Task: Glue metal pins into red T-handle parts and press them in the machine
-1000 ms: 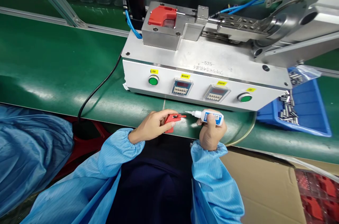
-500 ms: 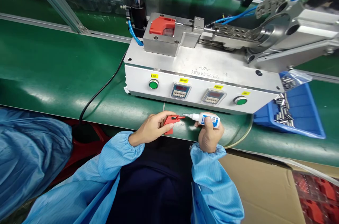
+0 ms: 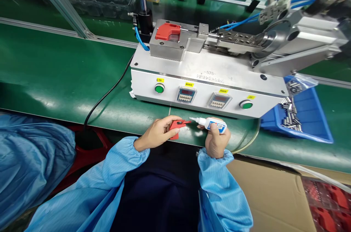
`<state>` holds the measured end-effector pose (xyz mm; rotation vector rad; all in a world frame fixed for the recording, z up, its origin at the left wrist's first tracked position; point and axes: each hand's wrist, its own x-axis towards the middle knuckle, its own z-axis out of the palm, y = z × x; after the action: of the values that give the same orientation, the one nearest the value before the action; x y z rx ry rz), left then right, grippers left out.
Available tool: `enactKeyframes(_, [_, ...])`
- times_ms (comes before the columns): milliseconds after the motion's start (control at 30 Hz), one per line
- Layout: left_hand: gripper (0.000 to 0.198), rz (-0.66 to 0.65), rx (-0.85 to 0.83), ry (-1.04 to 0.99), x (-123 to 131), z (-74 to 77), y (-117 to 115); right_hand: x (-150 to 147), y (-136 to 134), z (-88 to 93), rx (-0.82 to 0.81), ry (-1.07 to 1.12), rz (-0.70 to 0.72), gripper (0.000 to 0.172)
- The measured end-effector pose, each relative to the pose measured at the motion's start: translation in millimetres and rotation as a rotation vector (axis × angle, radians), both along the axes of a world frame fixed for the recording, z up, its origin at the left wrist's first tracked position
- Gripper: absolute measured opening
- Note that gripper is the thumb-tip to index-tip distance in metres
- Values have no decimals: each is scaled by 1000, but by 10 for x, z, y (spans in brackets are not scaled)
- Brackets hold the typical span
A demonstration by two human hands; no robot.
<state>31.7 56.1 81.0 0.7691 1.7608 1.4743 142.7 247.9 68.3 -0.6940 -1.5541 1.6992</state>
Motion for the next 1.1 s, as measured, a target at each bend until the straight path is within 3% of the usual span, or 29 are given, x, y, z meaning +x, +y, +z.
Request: enactKeyframes(1100, [38,-9,23,24,8,-26,-14,46,36,-47,56,3,75,36])
